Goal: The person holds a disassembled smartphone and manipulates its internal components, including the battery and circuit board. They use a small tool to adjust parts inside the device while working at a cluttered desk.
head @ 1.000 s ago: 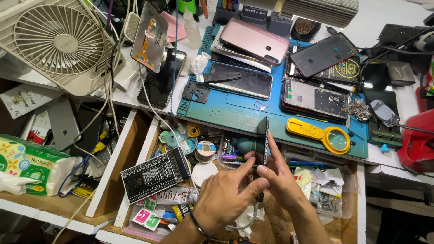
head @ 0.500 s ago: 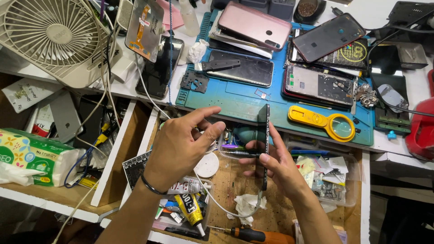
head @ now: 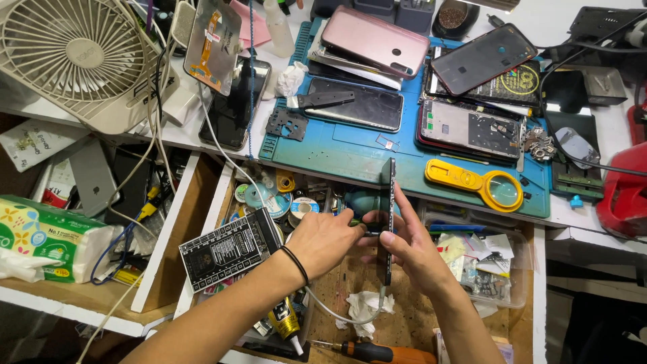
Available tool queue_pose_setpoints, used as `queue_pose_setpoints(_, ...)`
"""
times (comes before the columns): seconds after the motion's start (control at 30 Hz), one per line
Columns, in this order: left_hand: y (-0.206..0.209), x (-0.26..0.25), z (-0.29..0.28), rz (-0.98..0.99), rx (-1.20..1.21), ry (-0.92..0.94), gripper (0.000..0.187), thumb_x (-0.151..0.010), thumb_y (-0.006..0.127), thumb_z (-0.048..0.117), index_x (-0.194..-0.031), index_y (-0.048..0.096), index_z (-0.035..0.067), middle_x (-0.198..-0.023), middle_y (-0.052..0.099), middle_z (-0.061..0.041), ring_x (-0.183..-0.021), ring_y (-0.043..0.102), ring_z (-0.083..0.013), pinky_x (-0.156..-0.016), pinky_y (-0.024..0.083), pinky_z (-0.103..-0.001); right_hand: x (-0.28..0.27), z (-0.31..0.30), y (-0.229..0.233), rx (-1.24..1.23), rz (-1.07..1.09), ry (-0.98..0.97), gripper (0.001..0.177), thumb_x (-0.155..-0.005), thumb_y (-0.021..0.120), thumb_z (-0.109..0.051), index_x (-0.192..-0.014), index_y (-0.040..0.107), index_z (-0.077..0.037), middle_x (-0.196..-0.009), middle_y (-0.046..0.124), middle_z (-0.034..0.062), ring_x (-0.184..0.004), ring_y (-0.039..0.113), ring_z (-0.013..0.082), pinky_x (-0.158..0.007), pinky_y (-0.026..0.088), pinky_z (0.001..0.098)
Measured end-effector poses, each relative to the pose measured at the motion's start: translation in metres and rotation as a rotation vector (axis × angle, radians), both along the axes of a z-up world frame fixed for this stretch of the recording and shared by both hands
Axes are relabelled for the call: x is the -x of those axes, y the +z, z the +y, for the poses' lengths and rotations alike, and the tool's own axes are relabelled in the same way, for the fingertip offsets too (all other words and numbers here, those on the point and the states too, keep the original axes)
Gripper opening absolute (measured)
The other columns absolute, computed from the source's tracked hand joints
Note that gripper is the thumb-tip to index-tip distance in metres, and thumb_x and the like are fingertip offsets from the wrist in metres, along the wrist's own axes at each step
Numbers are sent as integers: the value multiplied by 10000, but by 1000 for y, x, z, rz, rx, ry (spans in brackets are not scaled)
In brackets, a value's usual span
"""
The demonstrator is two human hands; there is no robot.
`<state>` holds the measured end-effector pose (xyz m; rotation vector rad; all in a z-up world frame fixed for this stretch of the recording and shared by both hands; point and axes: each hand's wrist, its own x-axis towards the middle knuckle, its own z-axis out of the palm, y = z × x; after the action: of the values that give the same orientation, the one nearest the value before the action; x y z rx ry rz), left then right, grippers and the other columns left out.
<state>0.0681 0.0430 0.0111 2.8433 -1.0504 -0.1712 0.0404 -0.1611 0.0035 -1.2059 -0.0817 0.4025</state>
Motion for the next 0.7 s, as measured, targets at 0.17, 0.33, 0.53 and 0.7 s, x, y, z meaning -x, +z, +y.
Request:
queue_pose_setpoints(0.17,-28,-9,-3,-26,-27,-10,119,-934,660,183,-1041,692,140,-969,631,-45,-670,723,-292,-549,581,-447,1,5,14,-46,-36,-10,1072,-883,705,-346,-1643,-48,-278,-1269,545,212,-1004,748,365,-763,682,518)
queue_pose_setpoints(0.33,-10,-15,-7,29,-55,-8,109,-919,643,104,-1026,665,102,-927,635,-53,-656,725,-335,-549,575,-466,-1,1,5,-14,16,-1,1067,-850,723,-358,-1652,29,-244,-1286,530,220,-1022,744,385,-770,680,523)
queue_pose_setpoints(0.53,-24,-23,-11,54,-73,-21,114,-907,661,147,-990,699,79,-922,664,-73,-686,739,-382,-579,583,-507,0,4,15,-34,-21,-5,1116,-867,721,-355,-1638,-81,-275,-1268,533,197,-1002,751,354,-758,684,502)
queue_pose_setpoints(0.7,-39,-26,-15,39,-73,16,86,-897,635,154,-924,684,89,-814,688,-58,-681,745,-370,-576,588,-508,2,4,21,-28,4,-4,1122,-851,728,-365,-1641,-63,-268,-1260,534,189,-988,750,353,-761,685,501)
